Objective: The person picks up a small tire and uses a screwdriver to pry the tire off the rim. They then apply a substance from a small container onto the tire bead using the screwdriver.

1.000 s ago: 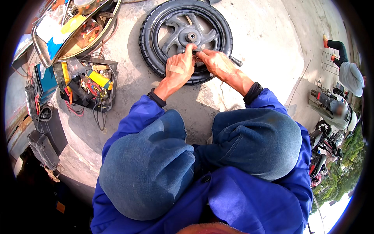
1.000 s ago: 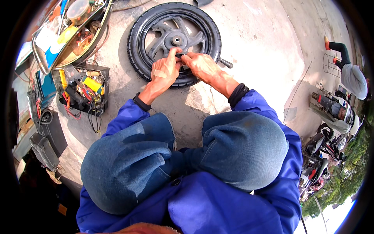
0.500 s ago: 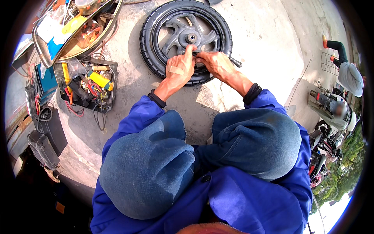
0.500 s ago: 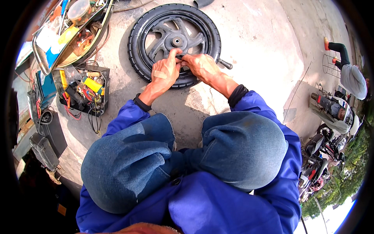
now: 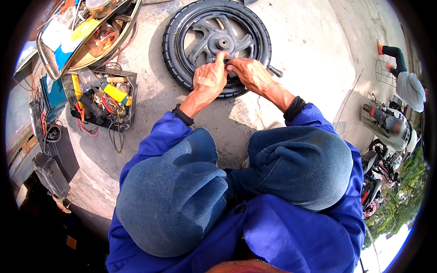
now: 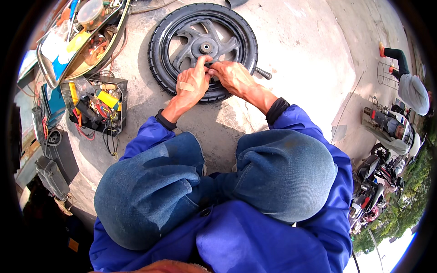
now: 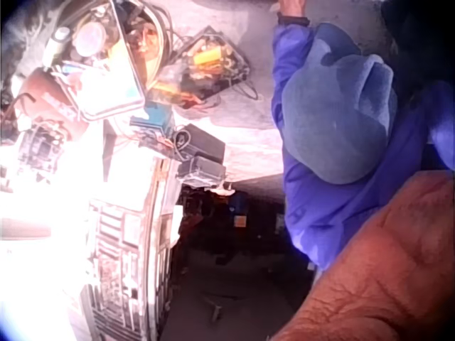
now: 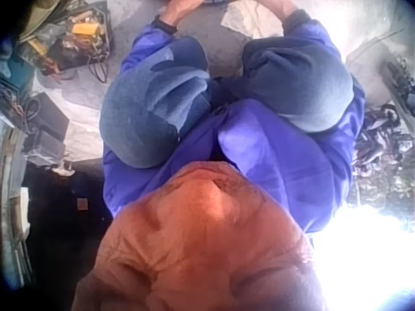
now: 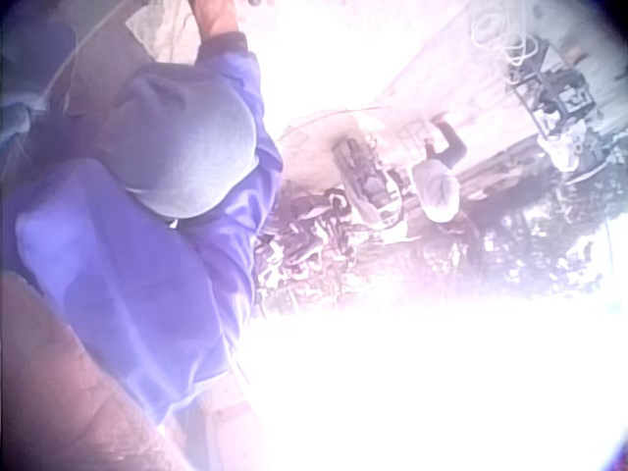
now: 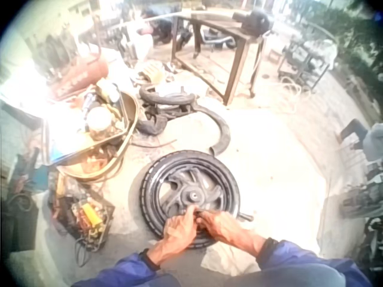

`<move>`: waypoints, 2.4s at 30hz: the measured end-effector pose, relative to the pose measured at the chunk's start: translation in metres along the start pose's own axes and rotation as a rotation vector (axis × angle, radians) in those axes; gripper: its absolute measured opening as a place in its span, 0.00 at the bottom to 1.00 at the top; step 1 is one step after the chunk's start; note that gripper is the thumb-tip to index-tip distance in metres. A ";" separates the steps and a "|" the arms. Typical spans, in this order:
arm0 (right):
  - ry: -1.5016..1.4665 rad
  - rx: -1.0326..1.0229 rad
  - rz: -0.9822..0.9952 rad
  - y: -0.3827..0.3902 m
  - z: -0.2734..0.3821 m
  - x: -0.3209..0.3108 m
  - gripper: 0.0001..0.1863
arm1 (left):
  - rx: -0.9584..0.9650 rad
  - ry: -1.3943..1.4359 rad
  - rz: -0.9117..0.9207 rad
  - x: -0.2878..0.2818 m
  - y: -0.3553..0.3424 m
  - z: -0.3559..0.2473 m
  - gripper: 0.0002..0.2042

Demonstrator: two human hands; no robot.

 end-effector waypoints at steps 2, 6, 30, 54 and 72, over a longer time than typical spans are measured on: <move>0.018 -0.027 -0.068 0.003 0.002 0.000 0.11 | -0.036 -0.023 0.048 0.001 0.000 0.000 0.23; 0.004 -0.012 -0.133 0.004 0.001 0.003 0.10 | -0.059 -0.023 0.065 0.003 -0.001 0.003 0.23; 0.069 -0.073 -0.062 0.003 0.003 0.005 0.14 | -0.039 -0.018 0.061 0.002 0.000 0.001 0.24; 0.478 -0.172 0.057 -0.005 0.003 0.020 0.10 | -0.029 -0.046 0.059 0.003 -0.001 -0.001 0.23; 0.071 0.119 -0.019 -0.002 0.008 0.007 0.10 | 0.008 0.013 0.005 0.008 0.003 0.001 0.23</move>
Point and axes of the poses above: each hand's wrist, its own y-axis away from the middle knuckle, its own x-axis out of the palm, z = x × y, the point moved 7 cm from there along -y, towards the middle knuckle, and after that the axes turned 2 degrees about z, right-handed, at the moved point
